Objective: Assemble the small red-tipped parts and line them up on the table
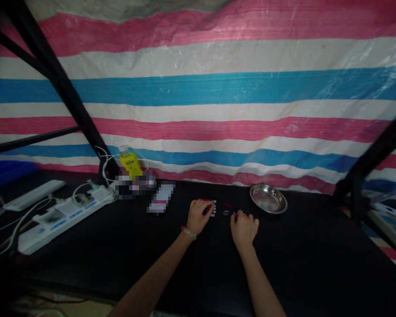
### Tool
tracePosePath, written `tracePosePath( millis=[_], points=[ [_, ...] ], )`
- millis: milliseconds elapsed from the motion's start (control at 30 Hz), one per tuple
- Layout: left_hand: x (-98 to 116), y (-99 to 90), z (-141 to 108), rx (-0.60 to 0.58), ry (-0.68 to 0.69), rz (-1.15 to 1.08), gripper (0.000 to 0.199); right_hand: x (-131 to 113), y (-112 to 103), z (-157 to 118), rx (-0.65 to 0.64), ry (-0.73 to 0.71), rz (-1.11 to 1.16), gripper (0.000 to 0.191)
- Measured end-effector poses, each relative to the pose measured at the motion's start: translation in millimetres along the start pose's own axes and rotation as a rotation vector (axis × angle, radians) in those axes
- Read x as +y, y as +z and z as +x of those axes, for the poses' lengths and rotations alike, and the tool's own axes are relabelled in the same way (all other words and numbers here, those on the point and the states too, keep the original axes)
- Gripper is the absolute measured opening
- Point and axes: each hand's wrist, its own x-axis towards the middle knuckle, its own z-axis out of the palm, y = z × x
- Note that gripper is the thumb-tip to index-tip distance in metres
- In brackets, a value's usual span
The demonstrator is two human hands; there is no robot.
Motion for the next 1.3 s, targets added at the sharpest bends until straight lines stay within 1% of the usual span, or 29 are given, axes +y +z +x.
tracePosePath(
  millis=[167,300,433,633,733,867,967,1100,1167,1233,1300],
  points=[
    [-1,1.2,-1,0.014,0.023,0.002,0.013,-2,0,-1,0.010,-0.041,-0.028,0.025],
    [-2,2.7,-3,0.008,0.048,0.005,0.014,-3,-1,0,-0.019,-0.015,-0.006,0.025],
    [-2,2.8,-3,0.018,0.060,0.002,0.015,-2,-1,1,-0.017,0.007,0.026,0.024],
    [0,1.0,-3,0.020,0.064,0.008,0.016,2,6,3,0.001,0.009,0.078,0.025],
    [0,0.7,-3,0.009,0.070,0.023,0.016,6,9,4,0.054,0.012,0.153,0.028],
    [0,1.6,-3,-0.002,0.095,0.031,0.016,7,10,4,0.233,0.017,0.346,0.036],
    [0,2.4,-4,-0.005,0.107,0.029,0.015,6,11,4,0.357,-0.031,0.545,0.039],
    [1,2.5,-4,-0.008,0.116,0.039,0.015,4,12,4,0.427,-0.119,0.765,0.037],
    [2,2.2,-4,-0.020,0.124,0.045,0.014,3,13,4,0.424,-0.195,0.796,0.037],
    [3,1.7,-4,-0.037,0.134,0.046,0.014,3,12,3,0.391,-0.260,0.791,0.036],
    [4,1.4,-4,-0.045,0.144,0.045,0.014,2,12,3,0.350,-0.286,0.789,0.035]
  ],
)
